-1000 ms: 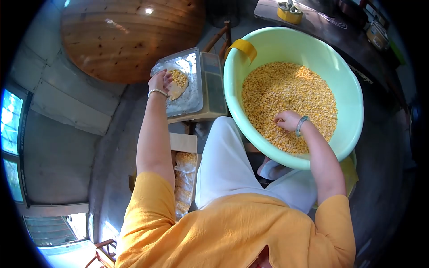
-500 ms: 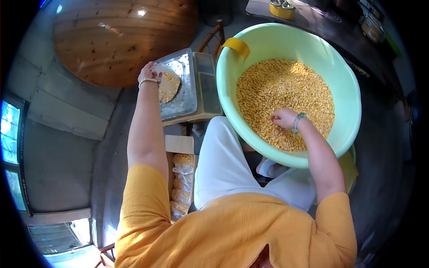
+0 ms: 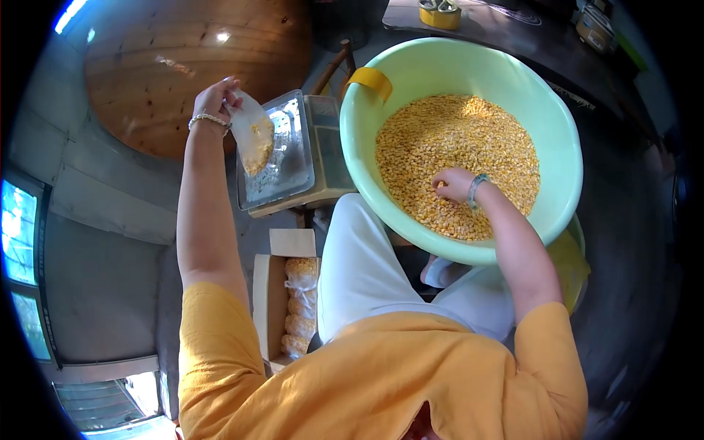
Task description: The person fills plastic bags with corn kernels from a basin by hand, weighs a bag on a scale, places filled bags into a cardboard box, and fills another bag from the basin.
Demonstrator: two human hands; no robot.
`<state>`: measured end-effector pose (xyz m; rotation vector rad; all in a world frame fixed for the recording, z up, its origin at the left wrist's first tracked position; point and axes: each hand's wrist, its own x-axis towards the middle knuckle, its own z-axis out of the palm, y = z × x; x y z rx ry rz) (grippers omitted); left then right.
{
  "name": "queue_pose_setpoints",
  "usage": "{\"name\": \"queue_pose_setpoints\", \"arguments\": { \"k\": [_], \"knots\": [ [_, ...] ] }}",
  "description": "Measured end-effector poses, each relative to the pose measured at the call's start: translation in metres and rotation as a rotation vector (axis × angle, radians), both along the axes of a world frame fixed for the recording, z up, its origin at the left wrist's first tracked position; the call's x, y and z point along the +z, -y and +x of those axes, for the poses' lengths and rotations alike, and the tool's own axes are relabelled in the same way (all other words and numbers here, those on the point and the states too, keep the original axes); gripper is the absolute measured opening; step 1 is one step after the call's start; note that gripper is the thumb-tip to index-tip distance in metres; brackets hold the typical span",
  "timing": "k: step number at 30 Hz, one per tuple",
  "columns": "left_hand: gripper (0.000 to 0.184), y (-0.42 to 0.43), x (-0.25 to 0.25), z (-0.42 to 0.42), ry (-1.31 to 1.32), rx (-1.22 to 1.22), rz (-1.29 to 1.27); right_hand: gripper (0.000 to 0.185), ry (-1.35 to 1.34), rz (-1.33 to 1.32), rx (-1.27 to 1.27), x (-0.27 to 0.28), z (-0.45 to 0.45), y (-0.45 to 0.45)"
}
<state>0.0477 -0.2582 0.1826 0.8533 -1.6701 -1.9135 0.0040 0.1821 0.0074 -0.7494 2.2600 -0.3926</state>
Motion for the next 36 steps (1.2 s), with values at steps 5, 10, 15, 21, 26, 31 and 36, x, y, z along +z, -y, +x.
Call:
{"name": "queue_pose_setpoints", "arguments": {
  "k": [5, 10, 15, 21, 26, 31, 36],
  "knots": [
    [0.018, -0.059, 0.053, 0.008, -0.189, -0.326, -0.08, 0.024, -0.319, -0.297, -0.043, -0.011, -0.017, -0.008],
    [0.023, -0.121, 0.08, 0.02, -0.274, -0.647, -0.111, 0.02, -0.475, -0.566, -0.421, 0.009, -0.027, -0.015],
    [0.023, -0.164, 0.054, 0.012, -0.268, -0.809, -0.095, 0.019, -0.412, -0.864, -0.756, 0.03, -0.03, -0.026],
    [0.021, -0.233, -0.02, -0.007, 0.184, -0.897, -0.311, 0.025, -0.19, -1.157, -0.697, 0.027, -0.035, -0.028],
    [0.017, -0.258, -0.084, -0.017, 0.292, -0.961, -0.32, 0.044, -0.101, -1.104, -0.42, 0.017, -0.034, -0.026],
    [0.017, -0.265, -0.069, -0.025, 0.204, -0.916, -0.49, 0.061, 0.107, -1.046, -0.251, 0.019, -0.018, -0.011],
    [0.024, -0.265, -0.066, -0.026, 0.176, -0.847, -0.601, 0.037, -0.213, -0.824, -0.098, 0.002, -0.011, 0.002]
  ]
}}
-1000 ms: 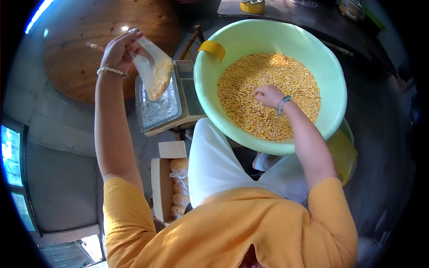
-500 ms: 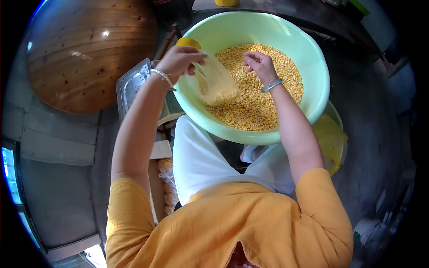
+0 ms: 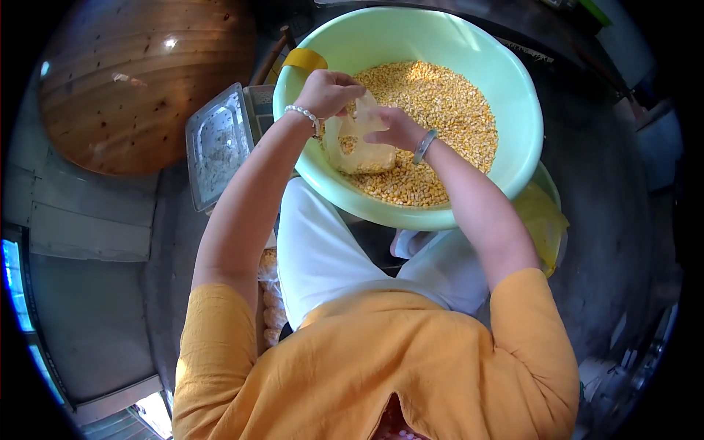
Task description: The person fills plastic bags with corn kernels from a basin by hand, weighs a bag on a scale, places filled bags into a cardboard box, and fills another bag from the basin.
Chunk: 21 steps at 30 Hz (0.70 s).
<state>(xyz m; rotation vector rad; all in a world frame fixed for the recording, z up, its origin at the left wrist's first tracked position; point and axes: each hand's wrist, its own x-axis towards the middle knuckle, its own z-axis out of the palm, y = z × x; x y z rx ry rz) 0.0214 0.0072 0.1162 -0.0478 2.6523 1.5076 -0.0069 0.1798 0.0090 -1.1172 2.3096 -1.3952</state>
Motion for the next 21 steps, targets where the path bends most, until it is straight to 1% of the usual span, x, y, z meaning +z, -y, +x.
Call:
{"name": "queue_pose_setpoints", "arguments": {
  "k": [3, 6, 9, 12, 13, 16, 17, 20, 21],
  "knots": [
    [0.021, 0.0, 0.001, 0.003, 0.029, 0.033, 0.018, 0.02, 0.138, -0.105, 0.026, -0.015, 0.001, 0.007],
    [0.028, 0.01, 0.001, 0.004, 0.024, -0.019, -0.031, 0.017, 0.309, -0.226, 0.026, -0.015, 0.002, 0.011],
    [0.048, 0.031, 0.002, 0.008, -0.096, -0.127, -0.315, 0.022, 0.601, -0.321, 0.049, -0.008, 0.006, 0.008],
    [0.078, 0.057, -0.015, 0.009, -0.218, -0.086, -0.436, 0.025, 0.666, -0.499, 0.091, -0.011, 0.004, 0.007],
    [0.086, 0.064, -0.02, 0.013, -0.16, -0.125, -0.332, 0.024, 0.705, -0.539, 0.083, -0.011, 0.003, 0.007],
    [0.077, 0.062, -0.029, 0.022, -0.004, -0.281, -0.308, 0.023, 0.807, -0.625, 0.065, -0.012, 0.0, 0.005],
    [0.064, 0.057, -0.03, 0.024, -0.032, -0.342, -0.359, 0.022, 0.83, -0.633, 0.063, -0.012, -0.001, 0.005],
    [0.046, 0.039, -0.049, 0.015, 0.01, -0.238, -0.357, 0.02, 0.836, -0.629, 0.069, -0.016, -0.003, 0.005],
    [0.031, 0.03, -0.046, 0.016, 0.062, -0.192, -0.375, 0.019, 0.829, -0.624, 0.071, -0.015, -0.003, 0.005]
  ]
}}
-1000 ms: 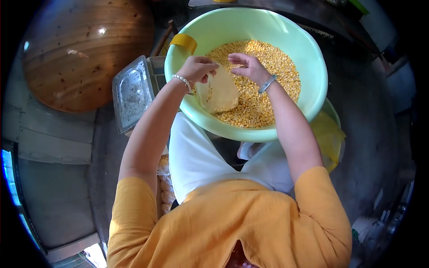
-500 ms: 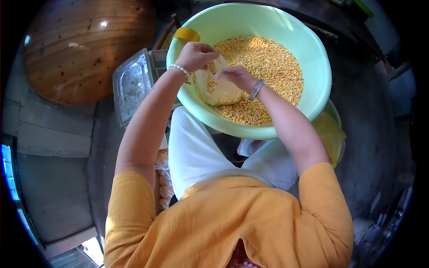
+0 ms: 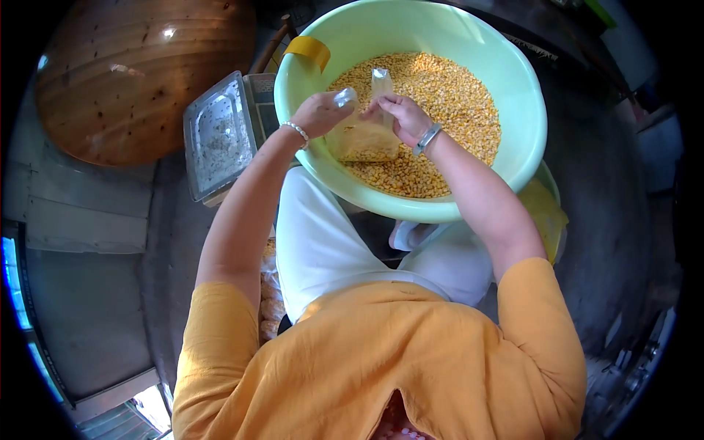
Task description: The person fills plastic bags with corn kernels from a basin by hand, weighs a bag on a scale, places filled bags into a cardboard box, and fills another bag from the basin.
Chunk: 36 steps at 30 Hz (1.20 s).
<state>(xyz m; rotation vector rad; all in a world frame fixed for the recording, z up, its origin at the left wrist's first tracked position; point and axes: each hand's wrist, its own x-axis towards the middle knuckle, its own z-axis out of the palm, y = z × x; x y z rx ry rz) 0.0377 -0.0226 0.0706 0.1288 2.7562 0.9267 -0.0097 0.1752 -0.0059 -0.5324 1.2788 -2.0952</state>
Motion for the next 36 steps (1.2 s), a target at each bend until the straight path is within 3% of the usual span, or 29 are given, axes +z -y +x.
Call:
{"name": "queue_pose_setpoints", "arguments": {
  "k": [4, 7, 8, 12, 17, 18, 24, 26, 28, 29, 31, 36],
  "knots": [
    [0.02, -0.018, -0.014, 0.006, -0.144, 0.143, 0.948, 0.018, 0.061, -0.036, -0.033, 0.002, -0.003, -0.008],
    [0.015, -0.023, -0.023, 0.008, 0.025, 0.323, 1.523, 0.019, 0.096, -0.176, -0.118, 0.007, -0.006, -0.008],
    [0.013, -0.026, -0.028, 0.007, 0.075, 0.42, 1.566, 0.019, 0.113, -0.219, -0.154, 0.011, -0.006, -0.008],
    [0.016, -0.026, -0.05, 0.0, 0.455, 0.831, 1.539, 0.019, 0.156, -0.206, -0.146, 0.014, -0.001, -0.006],
    [0.015, -0.037, -0.047, -0.007, 0.283, 0.864, 1.502, 0.02, 0.177, -0.184, 0.043, 0.008, -0.004, -0.01],
    [0.015, -0.038, -0.041, -0.007, 0.235, 0.863, 1.506, 0.02, 0.175, -0.046, -0.083, 0.017, 0.005, -0.006],
    [0.019, -0.046, -0.009, 0.013, -0.091, 0.408, 0.982, 0.018, 0.094, 0.242, -0.095, 0.017, 0.006, 0.001],
    [0.019, -0.032, -0.028, 0.004, -0.248, 0.28, 0.567, 0.019, 0.066, 0.355, -0.072, 0.006, 0.001, 0.002],
    [0.018, -0.03, -0.015, 0.009, -0.335, 0.193, 0.158, 0.02, -0.084, 0.57, -0.075, 0.007, 0.004, 0.005],
    [0.018, -0.031, -0.007, 0.008, -0.373, 0.113, 0.07, 0.02, -0.156, 0.678, -0.08, 0.006, 0.006, 0.006],
    [0.018, -0.033, 0.006, 0.007, -0.437, -0.046, -0.103, 0.018, -0.16, 0.646, -0.09, 0.005, 0.005, 0.005],
    [0.017, -0.046, 0.028, -0.008, -0.215, -0.101, 0.002, 0.015, -0.356, 0.541, 0.077, 0.008, 0.001, 0.001]
  ]
}}
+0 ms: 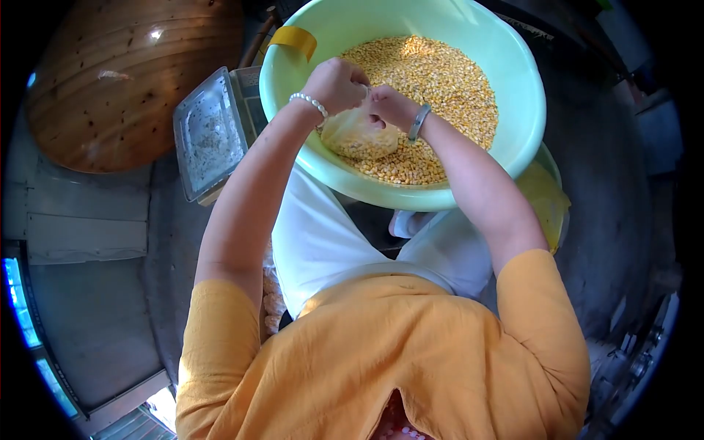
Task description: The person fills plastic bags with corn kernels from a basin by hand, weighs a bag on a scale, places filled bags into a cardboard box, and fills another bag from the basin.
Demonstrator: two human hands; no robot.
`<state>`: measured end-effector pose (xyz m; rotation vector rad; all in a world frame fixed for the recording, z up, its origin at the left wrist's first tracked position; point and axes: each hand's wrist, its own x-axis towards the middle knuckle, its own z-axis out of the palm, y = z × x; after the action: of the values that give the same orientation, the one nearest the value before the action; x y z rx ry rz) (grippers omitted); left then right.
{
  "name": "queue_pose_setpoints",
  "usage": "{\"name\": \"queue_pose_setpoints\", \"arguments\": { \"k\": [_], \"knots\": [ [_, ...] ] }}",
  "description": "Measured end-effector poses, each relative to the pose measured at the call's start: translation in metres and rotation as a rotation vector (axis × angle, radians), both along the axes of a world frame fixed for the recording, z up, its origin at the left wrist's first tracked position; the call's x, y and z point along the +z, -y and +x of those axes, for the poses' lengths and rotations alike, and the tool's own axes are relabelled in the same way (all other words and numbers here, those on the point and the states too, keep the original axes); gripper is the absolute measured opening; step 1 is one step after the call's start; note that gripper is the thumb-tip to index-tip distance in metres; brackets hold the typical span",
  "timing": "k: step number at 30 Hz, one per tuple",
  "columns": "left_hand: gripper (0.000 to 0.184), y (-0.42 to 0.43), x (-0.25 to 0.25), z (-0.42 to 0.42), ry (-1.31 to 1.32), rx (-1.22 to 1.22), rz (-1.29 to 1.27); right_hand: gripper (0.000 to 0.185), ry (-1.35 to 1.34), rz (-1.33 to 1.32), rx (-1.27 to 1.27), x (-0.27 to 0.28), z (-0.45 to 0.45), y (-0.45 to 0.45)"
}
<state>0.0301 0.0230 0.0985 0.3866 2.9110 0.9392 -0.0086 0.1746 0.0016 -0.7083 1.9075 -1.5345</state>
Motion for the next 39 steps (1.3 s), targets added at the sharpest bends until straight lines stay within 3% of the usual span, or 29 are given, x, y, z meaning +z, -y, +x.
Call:
{"name": "queue_pose_setpoints", "arguments": {
  "k": [3, 5, 6, 8, 11, 14, 17, 20, 23, 26, 29, 30, 33, 36, 39],
  "knots": [
    [0.02, -0.002, -0.003, -0.013, 0.144, 0.076, 0.134, 0.018, 0.016, -0.007, 0.026, 0.007, 0.005, -0.004],
    [0.023, 0.001, -0.012, -0.017, 0.205, 0.079, 0.236, 0.023, -0.17, 0.052, 0.002, 0.011, 0.01, -0.001],
    [0.025, -0.001, -0.011, -0.015, 0.169, 0.024, 0.248, 0.026, -0.263, 0.081, -0.011, 0.012, 0.012, 0.002],
    [0.027, -0.004, -0.01, -0.008, 0.102, -0.086, 0.271, 0.031, -0.147, 0.067, -0.033, 0.018, 0.013, 0.005],
    [0.029, 0.007, -0.032, -0.007, -0.333, -0.07, 0.171, 0.038, -0.011, 0.106, -0.016, 0.016, 0.009, 0.001],
    [0.032, 0.022, -0.042, -0.001, -0.215, -0.093, 0.028, 0.04, 0.026, 0.077, 0.024, 0.027, 0.013, -0.002],
    [0.034, 0.017, -0.023, 0.011, 0.132, 0.086, -0.233, 0.038, 0.052, -0.022, -0.032, 0.02, 0.011, 0.001],
    [0.044, 0.031, -0.039, 0.005, 0.121, 0.234, 0.089, 0.037, 0.1, -0.136, -0.086, 0.01, 0.002, -0.001],
    [0.056, 0.035, -0.082, -0.006, -0.135, 0.134, 0.421, 0.036, 0.169, -0.243, -0.139, 0.005, -0.001, -0.003],
    [0.056, 0.012, -0.075, 0.006, 0.076, 0.1, 0.68, 0.035, 0.184, -0.269, -0.147, 0.007, 0.0, -0.003],
    [0.056, 0.008, -0.081, 0.004, 0.286, -0.119, 0.746, 0.036, 0.208, -0.255, -0.01, 0.029, 0.004, -0.009],
    [0.036, 0.005, -0.079, 0.008, 0.384, -0.055, 0.777, 0.036, 0.226, -0.248, 0.054, 0.033, 0.005, -0.011],
    [0.01, -0.002, -0.072, 0.016, 0.518, 0.05, 0.774, 0.036, 0.206, -0.203, 0.092, 0.03, 0.006, -0.014],
    [0.004, -0.001, -0.078, 0.014, 0.567, 0.142, 0.744, 0.032, 0.267, -0.139, 0.061, 0.024, 0.005, -0.012],
    [0.009, 0.002, -0.075, 0.01, 0.558, 0.199, 0.629, 0.03, 0.273, -0.224, 0.093, 0.017, 0.0, -0.013]
  ]
}}
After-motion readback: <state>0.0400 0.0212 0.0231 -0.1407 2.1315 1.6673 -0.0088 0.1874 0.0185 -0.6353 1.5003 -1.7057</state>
